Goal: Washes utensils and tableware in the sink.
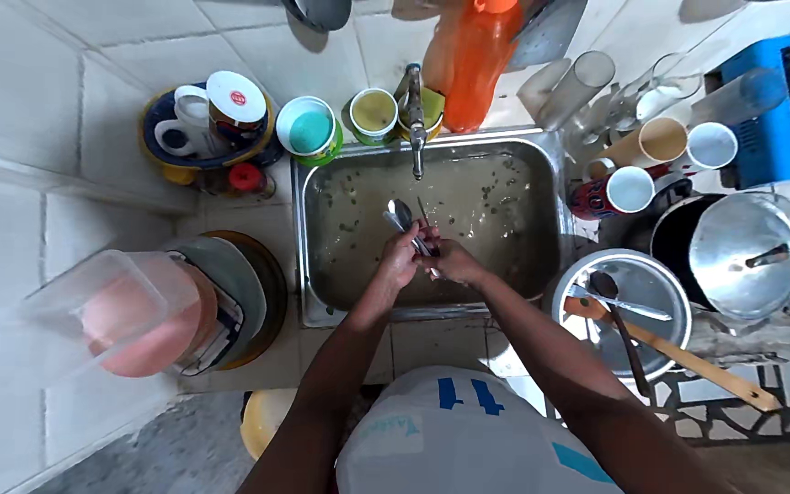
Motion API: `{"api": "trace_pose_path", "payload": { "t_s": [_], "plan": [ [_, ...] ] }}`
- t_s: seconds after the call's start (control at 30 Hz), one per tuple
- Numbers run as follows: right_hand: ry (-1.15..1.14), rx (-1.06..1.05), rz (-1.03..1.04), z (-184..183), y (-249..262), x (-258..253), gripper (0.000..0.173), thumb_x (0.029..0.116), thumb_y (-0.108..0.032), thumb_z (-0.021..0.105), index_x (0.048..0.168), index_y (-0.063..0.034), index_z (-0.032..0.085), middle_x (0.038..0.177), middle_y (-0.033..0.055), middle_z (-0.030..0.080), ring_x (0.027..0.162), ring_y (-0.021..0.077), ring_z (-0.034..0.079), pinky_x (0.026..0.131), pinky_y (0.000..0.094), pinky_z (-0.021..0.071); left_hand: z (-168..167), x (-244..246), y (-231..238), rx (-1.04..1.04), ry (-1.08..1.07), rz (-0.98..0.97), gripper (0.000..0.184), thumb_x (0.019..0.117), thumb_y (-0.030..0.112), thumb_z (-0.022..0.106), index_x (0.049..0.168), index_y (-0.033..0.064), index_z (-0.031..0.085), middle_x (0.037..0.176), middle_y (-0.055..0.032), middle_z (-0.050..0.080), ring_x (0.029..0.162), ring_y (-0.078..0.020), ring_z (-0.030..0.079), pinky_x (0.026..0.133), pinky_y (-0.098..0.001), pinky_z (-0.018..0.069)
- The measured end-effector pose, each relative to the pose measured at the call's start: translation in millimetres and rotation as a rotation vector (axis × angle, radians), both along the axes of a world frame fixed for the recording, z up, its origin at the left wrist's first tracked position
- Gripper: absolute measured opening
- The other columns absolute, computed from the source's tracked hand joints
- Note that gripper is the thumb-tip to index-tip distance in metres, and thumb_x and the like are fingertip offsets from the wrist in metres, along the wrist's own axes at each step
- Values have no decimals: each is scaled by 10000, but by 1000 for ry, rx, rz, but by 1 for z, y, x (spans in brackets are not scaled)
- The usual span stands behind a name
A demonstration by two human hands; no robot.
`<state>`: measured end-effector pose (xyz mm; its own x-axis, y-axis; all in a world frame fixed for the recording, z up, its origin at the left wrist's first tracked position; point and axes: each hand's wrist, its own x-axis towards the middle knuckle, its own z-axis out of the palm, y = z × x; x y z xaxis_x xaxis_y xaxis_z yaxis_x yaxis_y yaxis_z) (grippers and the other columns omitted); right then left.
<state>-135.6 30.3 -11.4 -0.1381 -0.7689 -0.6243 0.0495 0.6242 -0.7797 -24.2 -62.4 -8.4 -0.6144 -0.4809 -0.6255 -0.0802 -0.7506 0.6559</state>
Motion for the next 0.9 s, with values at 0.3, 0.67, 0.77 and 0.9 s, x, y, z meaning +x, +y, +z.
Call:
{"api": "trace_pose_path", "payload": {
  "t_s": [0.3,0.67,0.77,0.9],
  "plan": [
    [8,10,-231,10,14,-31,341,1102,-311,476,1205,-42,658,922,58,689,526,70,500,469,240,434,-19,13,-31,155,161,534,222,1126,287,358,1044,174,530,670,65,505,564,-84,555,655,-272,579],
    [-137,72,-190,30,8,-48,299,1072,-311,545,1237,-88,657,870,11,714,429,21,413,388,186,359,-4,2,5,286,289,520,263,1122,328,351,1006,202,552,620,81,464,515,-59,498,570,-208,507],
    [-131,59,-46,31,7,-38,320,1070,-343,544,1217,-104,698,900,18,720,445,28,424,392,191,348,5,-8,-7,266,390,622,348,1121,388,331,891,203,516,570,90,440,462,-51,460,519,-199,478],
    [-226,-28,1,37,7,-39,156,1008,-111,637,1133,-34,688,783,30,704,429,4,429,377,161,323,4,-4,-23,247,522,572,386,1120,409,320,876,202,535,584,81,466,484,-63,485,550,-212,499]
  ]
}}
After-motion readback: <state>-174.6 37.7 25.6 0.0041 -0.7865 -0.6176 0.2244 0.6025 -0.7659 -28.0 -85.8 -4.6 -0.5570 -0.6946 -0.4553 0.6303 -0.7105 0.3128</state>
